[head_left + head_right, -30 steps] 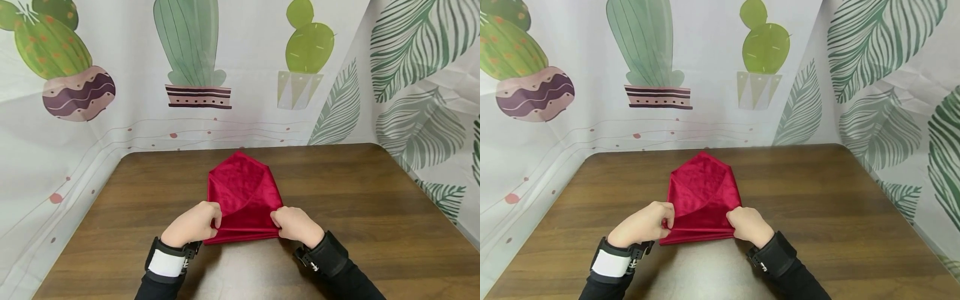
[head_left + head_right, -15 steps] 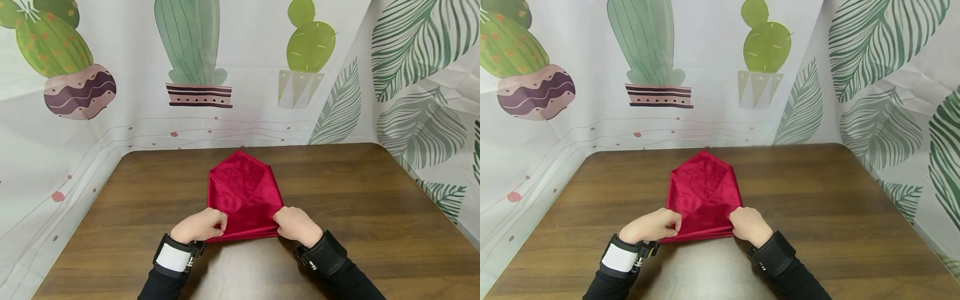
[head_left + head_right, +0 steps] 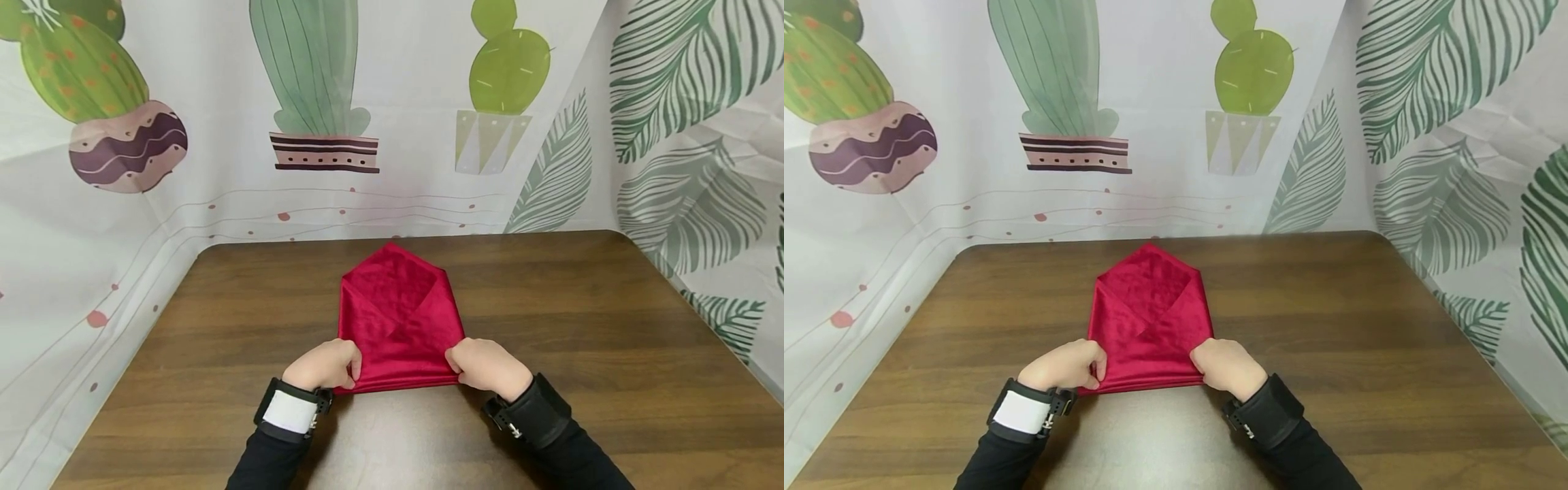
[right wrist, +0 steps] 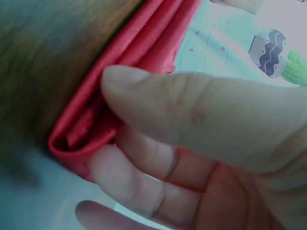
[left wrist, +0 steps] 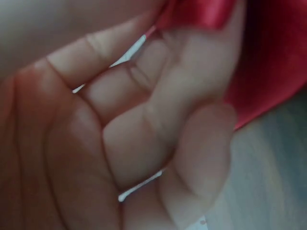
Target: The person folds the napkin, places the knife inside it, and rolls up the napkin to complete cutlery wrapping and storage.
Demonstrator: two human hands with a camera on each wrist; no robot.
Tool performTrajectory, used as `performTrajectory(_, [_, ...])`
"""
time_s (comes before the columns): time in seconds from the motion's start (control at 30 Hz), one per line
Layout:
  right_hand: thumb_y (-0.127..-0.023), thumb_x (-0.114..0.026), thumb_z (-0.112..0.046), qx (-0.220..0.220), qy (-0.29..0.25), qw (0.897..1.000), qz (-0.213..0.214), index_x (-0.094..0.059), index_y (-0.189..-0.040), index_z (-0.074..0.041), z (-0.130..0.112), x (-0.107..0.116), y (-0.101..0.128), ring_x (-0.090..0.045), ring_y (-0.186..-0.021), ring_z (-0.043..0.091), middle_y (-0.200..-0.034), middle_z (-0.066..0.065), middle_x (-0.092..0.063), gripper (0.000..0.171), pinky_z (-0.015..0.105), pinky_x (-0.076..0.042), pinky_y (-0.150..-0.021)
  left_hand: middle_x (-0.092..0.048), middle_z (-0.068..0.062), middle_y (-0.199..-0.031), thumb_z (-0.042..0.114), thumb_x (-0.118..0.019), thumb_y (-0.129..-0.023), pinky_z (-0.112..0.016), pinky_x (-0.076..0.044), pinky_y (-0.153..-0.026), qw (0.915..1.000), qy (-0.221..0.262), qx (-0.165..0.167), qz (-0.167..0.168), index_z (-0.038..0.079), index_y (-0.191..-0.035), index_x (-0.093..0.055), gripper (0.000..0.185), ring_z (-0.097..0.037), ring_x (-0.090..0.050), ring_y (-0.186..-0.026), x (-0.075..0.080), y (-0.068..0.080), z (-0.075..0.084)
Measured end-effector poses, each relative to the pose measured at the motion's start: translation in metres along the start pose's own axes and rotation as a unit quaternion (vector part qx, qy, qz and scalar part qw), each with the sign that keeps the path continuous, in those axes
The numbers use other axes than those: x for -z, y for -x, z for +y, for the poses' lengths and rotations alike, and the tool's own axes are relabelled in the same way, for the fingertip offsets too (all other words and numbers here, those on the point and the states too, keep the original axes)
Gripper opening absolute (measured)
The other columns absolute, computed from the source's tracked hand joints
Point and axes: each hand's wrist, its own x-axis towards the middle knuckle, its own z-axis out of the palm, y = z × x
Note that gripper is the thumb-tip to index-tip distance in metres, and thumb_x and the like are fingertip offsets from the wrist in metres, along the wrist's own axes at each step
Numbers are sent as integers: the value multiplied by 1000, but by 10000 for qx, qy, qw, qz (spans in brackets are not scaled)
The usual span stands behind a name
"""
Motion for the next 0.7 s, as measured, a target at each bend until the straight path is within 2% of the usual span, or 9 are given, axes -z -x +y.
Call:
performTrajectory(0.2, [-71,-66,-3,131,-115,9998,25,-42,-55,-15,1,4,2,-36,-52,7,-56,-7,-35,30,22,-33,-48,-49,5,-53,1,-71,-64,-28,-40,-50,9998,-9,167,-88,15,-55,-59,20,-12,-44,-55,-2,0,0])
performTrajectory(0.43, [-69,-66,-2,256,-28,9996,138,-48,-60,-14,2,4,1,-43,-54,10,-63,-6,-39,23,23,-37,-51,-48,4,-54,1,-71,-65,-27,-39,-49,9987,-212,433,170,16,-54,-58,22,-13,-44,-54,-1,0,-1])
performTrajectory(0.57, [-68,-66,-2,263,6,9996,122,-52,-63,-14,1,3,0,-45,-56,11,-64,-6,-42,19,24,-39,-53,-47,5,-53,2,-70,-65,-27,-38,-47,9980,-312,517,210,17,-53,-55,24,-12,-43,-52,-2,1,-1])
performTrajectory(0.7, [-68,-66,-1,263,-2,9996,102,-52,-65,-13,1,3,0,-45,-56,11,-65,-6,-42,19,24,-39,-53,-45,4,-51,2,-71,-63,-27,-36,-45,9959,-623,523,400,16,-50,-50,28,-12,-42,-50,-3,1,3])
